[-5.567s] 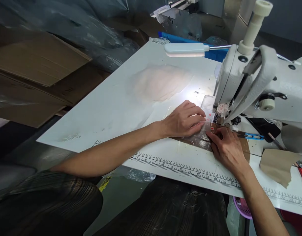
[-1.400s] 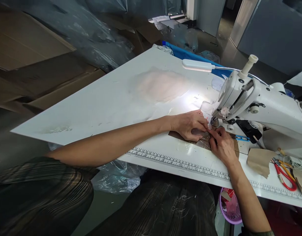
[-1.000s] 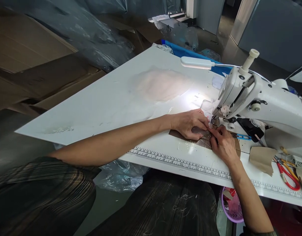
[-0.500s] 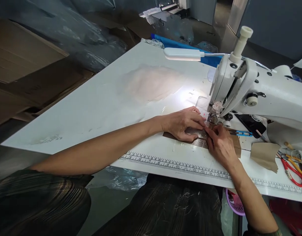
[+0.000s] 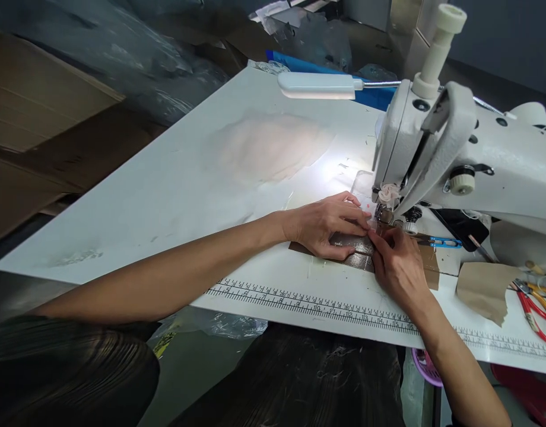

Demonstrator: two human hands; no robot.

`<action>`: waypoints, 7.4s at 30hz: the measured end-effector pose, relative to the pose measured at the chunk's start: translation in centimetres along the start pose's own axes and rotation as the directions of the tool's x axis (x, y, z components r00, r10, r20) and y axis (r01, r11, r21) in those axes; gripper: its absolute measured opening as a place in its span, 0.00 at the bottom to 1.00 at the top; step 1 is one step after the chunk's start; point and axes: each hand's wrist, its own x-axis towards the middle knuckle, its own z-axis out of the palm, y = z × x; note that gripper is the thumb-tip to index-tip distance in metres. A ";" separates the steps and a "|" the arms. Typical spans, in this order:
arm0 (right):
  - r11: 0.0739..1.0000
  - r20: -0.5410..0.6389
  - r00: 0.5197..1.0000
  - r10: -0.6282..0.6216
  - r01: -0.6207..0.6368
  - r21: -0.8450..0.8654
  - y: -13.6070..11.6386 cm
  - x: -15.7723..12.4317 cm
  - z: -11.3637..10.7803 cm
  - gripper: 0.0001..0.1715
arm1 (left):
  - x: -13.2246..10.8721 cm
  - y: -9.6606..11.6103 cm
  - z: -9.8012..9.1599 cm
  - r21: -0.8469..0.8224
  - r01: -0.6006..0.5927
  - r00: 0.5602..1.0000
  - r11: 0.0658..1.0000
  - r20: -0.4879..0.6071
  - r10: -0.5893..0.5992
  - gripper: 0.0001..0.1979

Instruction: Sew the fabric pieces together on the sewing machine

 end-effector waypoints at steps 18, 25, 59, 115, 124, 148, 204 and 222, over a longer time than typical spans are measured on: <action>1.000 -0.036 0.999 0.004 -0.003 0.009 0.8 0.0 0.5 0.19 | 0.5 0.8 0.0 0.191 -0.030 0.999 0.981 0.021 0.026 0.11; 0.999 -0.004 1.000 -0.029 0.029 -0.046 0.6 0.2 0.1 0.20 | 0.4 0.9 0.0 0.191 -0.019 0.999 0.982 0.034 0.013 0.11; 0.981 0.142 0.977 0.157 -0.137 -0.140 -0.2 1.6 -0.6 0.23 | 1.0 1.0 -0.1 0.384 0.124 0.981 0.915 0.093 -0.172 0.21; 0.981 -0.246 0.969 -0.003 0.051 0.189 2.2 -3.2 -0.1 0.16 | 4.9 -3.6 -3.1 0.444 0.325 0.848 0.835 0.255 -0.465 0.22; 0.988 -0.241 0.960 -0.141 0.150 0.021 3.7 -3.6 2.2 0.24 | -2.0 2.4 -8.9 0.335 0.522 0.801 0.784 0.121 -0.586 0.16; 0.997 -0.219 0.976 -0.007 0.025 0.077 2.3 -3.6 1.1 0.21 | -0.8 3.7 -2.4 0.171 0.170 0.985 0.970 -0.070 -0.161 0.10; 0.987 -0.073 0.993 0.095 -0.084 0.136 0.7 1.8 2.6 0.20 | 1.9 -3.5 -3.2 0.229 0.215 0.976 0.949 -0.059 -0.207 0.12; 0.899 0.121 0.992 -0.039 -0.018 0.437 2.8 1.6 -1.3 0.18 | -0.9 0.8 0.9 0.218 0.093 0.983 0.972 -0.172 -0.056 0.13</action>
